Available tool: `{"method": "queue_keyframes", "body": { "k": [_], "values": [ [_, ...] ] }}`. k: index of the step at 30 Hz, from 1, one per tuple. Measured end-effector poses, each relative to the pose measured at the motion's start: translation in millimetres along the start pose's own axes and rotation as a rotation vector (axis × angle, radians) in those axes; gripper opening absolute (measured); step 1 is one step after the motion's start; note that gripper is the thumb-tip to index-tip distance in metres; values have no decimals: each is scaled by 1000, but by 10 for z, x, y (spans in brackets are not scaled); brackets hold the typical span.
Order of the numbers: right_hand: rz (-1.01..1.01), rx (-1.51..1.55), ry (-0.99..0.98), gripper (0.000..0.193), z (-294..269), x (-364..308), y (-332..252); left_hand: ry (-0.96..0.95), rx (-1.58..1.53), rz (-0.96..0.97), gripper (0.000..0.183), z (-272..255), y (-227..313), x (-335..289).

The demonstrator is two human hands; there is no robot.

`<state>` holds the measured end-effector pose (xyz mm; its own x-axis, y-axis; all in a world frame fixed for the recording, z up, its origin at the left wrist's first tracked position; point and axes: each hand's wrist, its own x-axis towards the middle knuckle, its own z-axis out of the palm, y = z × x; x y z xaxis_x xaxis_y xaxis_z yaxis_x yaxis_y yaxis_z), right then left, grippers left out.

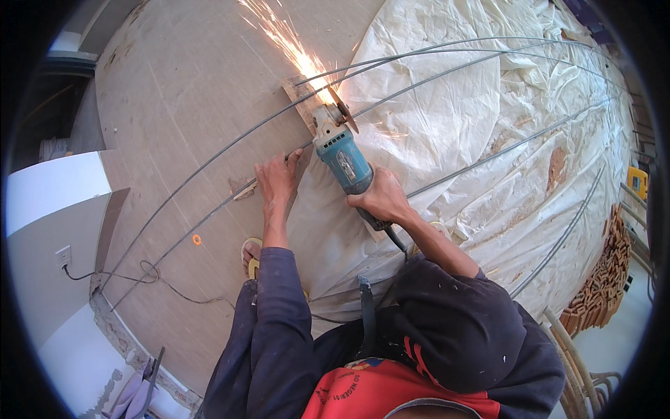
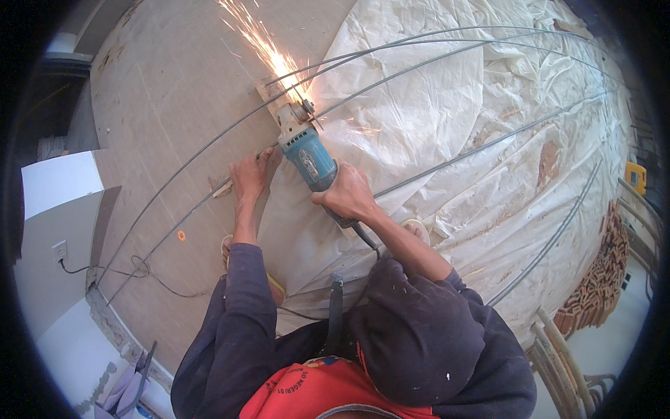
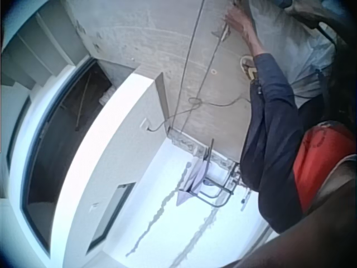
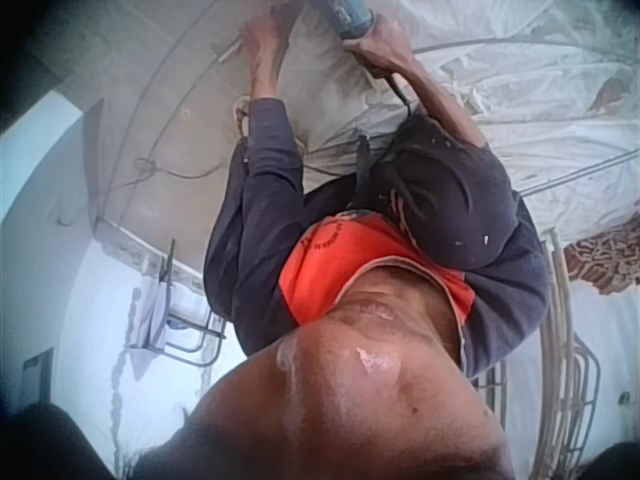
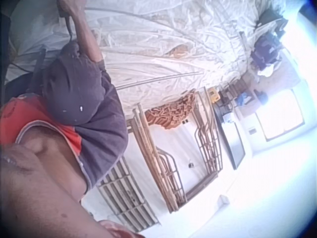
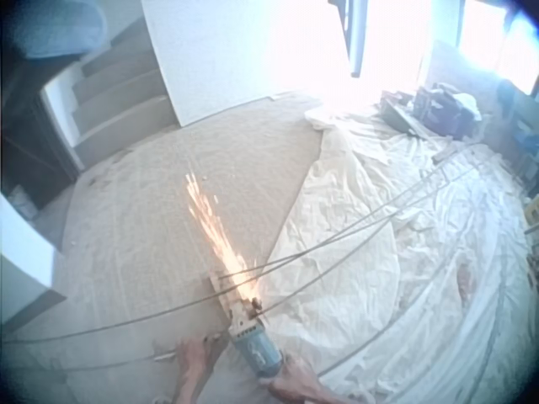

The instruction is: The person sits on a floor covered with a white tarp and uses an angle grinder to cut several long metal rods. They position the rods on a wooden block, cut them to length, and then move the cut pieces aside.

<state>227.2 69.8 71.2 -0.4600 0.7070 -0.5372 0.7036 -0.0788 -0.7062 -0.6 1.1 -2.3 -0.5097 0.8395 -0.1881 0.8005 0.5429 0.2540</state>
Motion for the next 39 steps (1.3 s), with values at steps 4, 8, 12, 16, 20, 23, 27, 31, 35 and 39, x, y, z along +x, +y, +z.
{"method": "queue_keyframes", "body": {
  "k": [4,8,12,16,20,23,27,31,35,39],
  "values": [
    [-24,26,8,58,-13,-62,-67,11,4,-1,60,15,-41,-9],
    [-24,19,29,59,4,-46,31,-4,2,-16,60,4,17,15],
    [-34,6,26,60,5,-42,-5,3,11,-5,60,4,-13,8],
    [-25,10,42,57,-10,-57,-47,22,6,1,60,3,-22,-5],
    [-45,38,66,54,-11,-63,-49,-9,-9,-19,59,-31,19,-5],
    [-26,24,45,54,-1,-42,-38,-2,-17,-9,59,-13,-17,-4],
    [11,-18,-22,63,-23,-16,-45,5,-25,-5,59,-23,-4,-9],
    [-24,4,-23,62,-37,-14,-95,-13,-12,-16,60,-43,12,-6],
    [20,18,-18,62,-7,17,-34,3,-1,-12,59,-31,18,-2],
    [-52,31,49,57,44,28,-1,21,-8,-2,58,0,-15,1]
  ]
}}
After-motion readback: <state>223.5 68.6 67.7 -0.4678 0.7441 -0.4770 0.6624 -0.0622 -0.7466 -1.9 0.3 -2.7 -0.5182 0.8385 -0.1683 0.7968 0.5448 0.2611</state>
